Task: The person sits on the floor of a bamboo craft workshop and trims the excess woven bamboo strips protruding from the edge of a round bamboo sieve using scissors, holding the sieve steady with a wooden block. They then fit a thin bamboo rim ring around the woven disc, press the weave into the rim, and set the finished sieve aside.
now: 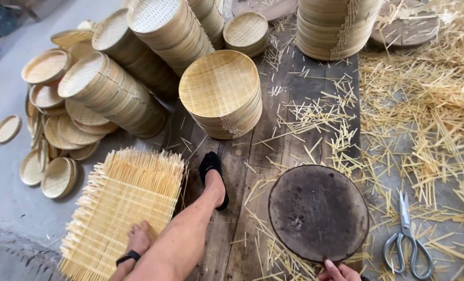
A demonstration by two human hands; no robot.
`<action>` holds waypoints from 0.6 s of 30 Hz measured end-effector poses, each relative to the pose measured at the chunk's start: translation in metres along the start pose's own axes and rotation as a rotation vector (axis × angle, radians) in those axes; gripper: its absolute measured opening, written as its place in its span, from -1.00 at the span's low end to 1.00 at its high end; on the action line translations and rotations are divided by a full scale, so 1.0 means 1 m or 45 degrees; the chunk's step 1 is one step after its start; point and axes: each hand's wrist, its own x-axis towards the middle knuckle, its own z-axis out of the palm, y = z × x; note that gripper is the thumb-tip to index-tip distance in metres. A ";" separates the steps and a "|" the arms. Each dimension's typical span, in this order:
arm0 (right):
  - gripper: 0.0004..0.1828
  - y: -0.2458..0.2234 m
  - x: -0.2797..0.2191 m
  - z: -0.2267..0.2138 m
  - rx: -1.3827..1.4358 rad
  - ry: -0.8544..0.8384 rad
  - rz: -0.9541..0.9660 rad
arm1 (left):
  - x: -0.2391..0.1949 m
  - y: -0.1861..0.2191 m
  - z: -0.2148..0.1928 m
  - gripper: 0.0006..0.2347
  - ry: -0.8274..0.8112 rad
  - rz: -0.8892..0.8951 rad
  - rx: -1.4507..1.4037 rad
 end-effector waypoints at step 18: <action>-0.56 -0.118 -0.093 -0.059 -0.007 0.349 -0.591 | 0.018 0.138 -0.064 -0.53 -0.032 0.269 -0.141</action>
